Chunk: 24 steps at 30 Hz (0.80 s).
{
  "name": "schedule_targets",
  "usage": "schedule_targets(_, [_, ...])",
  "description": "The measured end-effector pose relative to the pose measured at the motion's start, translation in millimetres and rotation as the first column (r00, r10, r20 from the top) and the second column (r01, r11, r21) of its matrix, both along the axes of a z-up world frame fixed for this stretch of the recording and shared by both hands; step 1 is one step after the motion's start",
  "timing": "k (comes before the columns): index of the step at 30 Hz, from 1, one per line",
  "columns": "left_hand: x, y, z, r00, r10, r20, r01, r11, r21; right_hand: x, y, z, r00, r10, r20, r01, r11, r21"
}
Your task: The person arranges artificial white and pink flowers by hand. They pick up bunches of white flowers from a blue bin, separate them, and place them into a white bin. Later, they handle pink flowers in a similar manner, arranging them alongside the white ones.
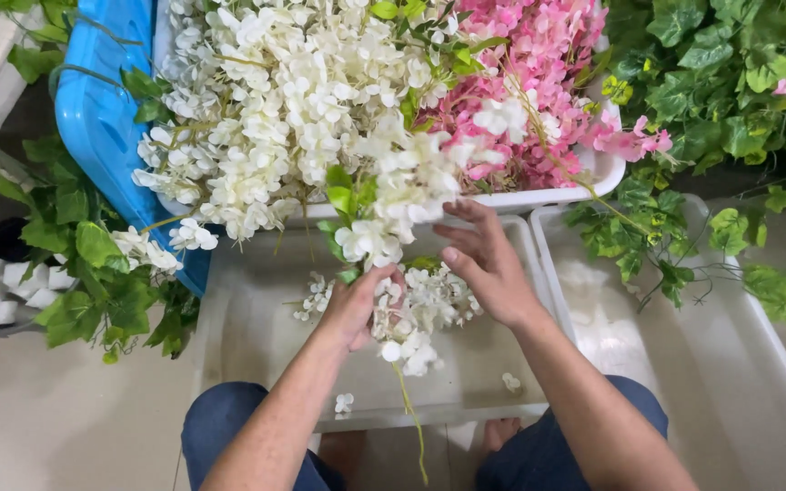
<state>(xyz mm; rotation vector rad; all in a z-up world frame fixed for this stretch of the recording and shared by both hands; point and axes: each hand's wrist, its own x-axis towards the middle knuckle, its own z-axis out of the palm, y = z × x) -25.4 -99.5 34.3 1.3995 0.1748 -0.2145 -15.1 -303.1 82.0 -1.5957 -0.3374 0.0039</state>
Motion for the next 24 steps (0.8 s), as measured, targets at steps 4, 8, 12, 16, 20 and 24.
schedule_targets(4, [8.7,3.4,-8.5,0.975,-0.026,-0.220,-0.033,0.965,-0.260,11.3,-8.2,-14.3,0.829,-0.152,0.538,0.380,0.860,-0.342])
schedule_targets(8, [5.8,-0.2,-1.9,0.935,-0.302,-0.186,0.201,0.883,-0.423,14.3,-8.2,-18.7,0.444,0.090,0.892,0.760,0.489,-0.428])
schedule_targets(12, [-7.5,-9.6,-31.6,0.913,-0.396,-0.097,0.344,0.877,-0.335,14.7,-7.0,-17.8,0.391,0.178,0.903,0.861,0.276,-0.427])
schedule_targets(16, [-18.1,-3.6,-23.2,0.904,-0.427,0.001,0.414,0.875,-0.250,15.4,-10.5,-17.4,0.448,0.167,0.878,0.796,0.373,-0.477])
schedule_targets(20, [-15.0,-8.4,-35.1,0.860,-0.509,0.035,0.493,0.812,-0.313,16.7,-17.2,-21.8,0.447,0.185,0.875,0.795,0.367,-0.484])
schedule_targets(24, [-17.6,-13.0,-11.0,0.827,-0.558,0.070,0.540,0.754,-0.374,13.6,-14.6,-16.8,0.458,0.230,0.859,0.800,0.314,-0.511])
